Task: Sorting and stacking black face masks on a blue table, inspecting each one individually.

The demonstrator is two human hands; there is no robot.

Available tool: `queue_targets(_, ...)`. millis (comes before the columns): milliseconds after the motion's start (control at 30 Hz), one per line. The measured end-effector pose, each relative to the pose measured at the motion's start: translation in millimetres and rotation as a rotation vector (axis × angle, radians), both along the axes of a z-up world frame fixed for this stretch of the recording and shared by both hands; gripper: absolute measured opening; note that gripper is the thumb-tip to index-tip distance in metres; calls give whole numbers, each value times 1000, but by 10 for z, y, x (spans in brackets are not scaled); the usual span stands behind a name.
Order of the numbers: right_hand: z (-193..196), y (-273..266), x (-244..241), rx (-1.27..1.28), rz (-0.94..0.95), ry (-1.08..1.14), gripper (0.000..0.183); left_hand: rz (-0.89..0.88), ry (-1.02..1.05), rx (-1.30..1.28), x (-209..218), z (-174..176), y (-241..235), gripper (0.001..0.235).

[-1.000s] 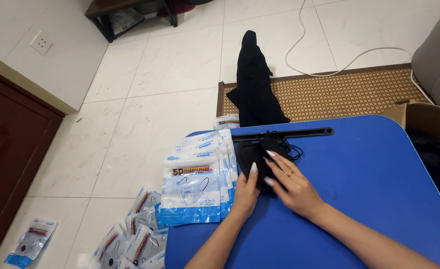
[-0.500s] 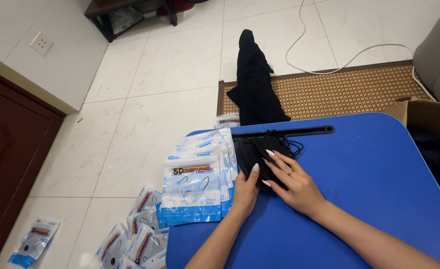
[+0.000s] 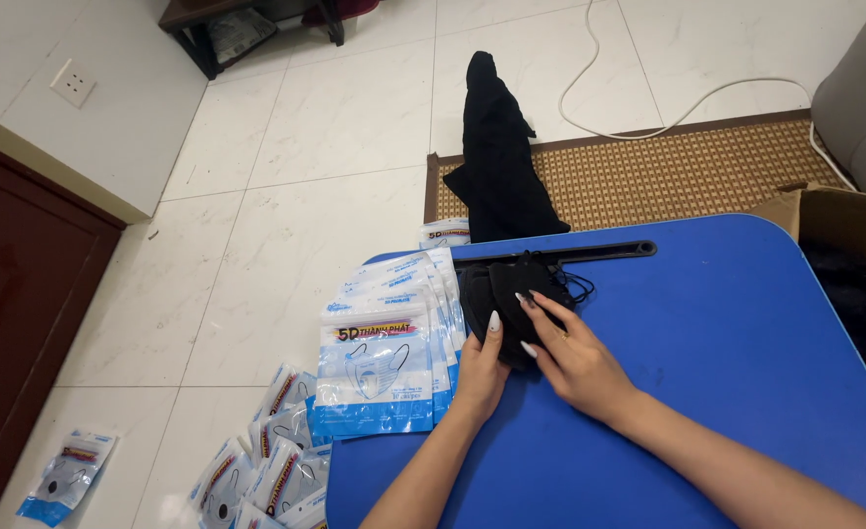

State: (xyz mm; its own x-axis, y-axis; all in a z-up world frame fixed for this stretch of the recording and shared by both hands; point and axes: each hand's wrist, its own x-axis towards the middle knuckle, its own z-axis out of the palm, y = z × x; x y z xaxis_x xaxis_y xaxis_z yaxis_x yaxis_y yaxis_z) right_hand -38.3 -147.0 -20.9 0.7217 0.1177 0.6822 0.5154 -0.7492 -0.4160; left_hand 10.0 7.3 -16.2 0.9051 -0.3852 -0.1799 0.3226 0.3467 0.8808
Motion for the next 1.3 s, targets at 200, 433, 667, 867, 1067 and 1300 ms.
queue_targets(200, 153, 8, 6, 113, 8, -76, 49, 3, -36, 9, -2, -98, -11, 45)
queue_targets(433, 220, 1, 6, 117, 29, -77, 44, 8, -34, 61, 64, -353, -4, 42)
queue_targets(667, 146, -27, 20, 167, 12, 10, 60, 21, -14, 77, 88, -490, 6, 39)
queue_targets(867, 124, -69, 32, 172, 61, -26, 51, 62, 46, 35, 26, -256, -39, 36)
queue_targets(1067, 163, -58, 20, 226, 104, -26, 42, 161, 112, -21, -10, -161, -109, 43)
queue_targets(1300, 219, -76, 10, 335, 141, 64, 39, 63, -46, 153, 7, -383, -20, 42)
